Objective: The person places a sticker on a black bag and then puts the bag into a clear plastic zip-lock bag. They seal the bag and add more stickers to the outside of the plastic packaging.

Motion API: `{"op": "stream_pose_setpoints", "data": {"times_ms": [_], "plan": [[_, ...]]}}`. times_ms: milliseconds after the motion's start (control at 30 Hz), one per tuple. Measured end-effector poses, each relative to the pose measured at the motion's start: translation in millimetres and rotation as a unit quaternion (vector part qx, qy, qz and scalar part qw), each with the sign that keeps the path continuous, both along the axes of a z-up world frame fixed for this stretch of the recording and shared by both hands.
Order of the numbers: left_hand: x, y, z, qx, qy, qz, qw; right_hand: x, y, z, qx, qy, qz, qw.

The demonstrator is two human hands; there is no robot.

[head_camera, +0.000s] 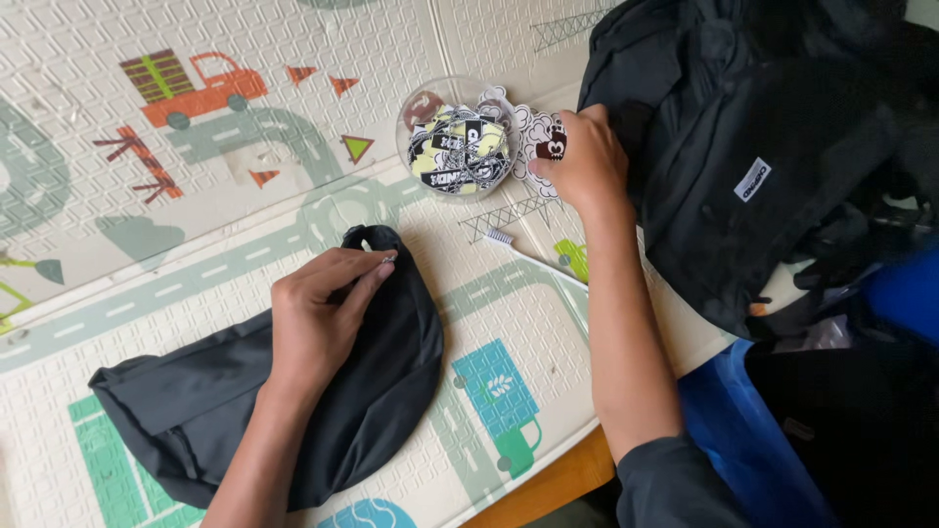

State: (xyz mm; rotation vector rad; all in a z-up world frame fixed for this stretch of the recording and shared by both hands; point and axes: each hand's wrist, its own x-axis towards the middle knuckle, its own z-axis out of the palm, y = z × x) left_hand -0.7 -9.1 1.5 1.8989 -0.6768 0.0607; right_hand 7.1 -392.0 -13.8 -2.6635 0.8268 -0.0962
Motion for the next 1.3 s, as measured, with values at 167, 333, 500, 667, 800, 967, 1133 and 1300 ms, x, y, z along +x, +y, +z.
{"op": "stream_pose_setpoints", "data": {"times_ms": [167, 333, 500, 667, 800, 967, 1133, 1300], "plan": [[-2.2, -1.5, 4.8, 0.003, -0.006, 0.003, 1.0, 1.9, 7.8, 5.5, 0.007, 0.007, -0.003, 1.0], [-3.7, -1.7, 6.6, 0.009, -0.009, 0.001, 1.0, 5.3, 7.0, 3.8, 0.001, -0.042, -0.031, 0.999], [-3.1, -1.0, 6.7, -0.017, -0.005, 0.011, 1.0, 13.5, -5.9, -3.1, 0.073, -0.29, -0.014, 0.954], [3.0, -0.1, -18.7, -0.012, 0.026, 0.053, 0.998, -7.2, 58.8, 53.6, 0.243, -0.44, 0.134, 0.854], [8.3, -1.0, -34.7, -0.047, 0.078, 0.074, 0.993, -15.4, 103.3, 65.9, 0.479, -0.32, 0.257, 0.776], [3.1, 1.2, -25.1, -0.098, 0.118, 0.088, 0.984, -11.5, 132.8, 42.4, 0.561, -0.21, 0.305, 0.741], [7.2, -0.5, -28.1, -0.123, 0.122, 0.089, 0.981, -15.2, 142.3, 49.3, 0.563, -0.133, 0.36, 0.732], [8.6, -2.4, -35.6, -0.132, 0.122, 0.076, 0.981, -3.9, 140.8, 27.8, 0.527, -0.112, 0.371, 0.757]]}}
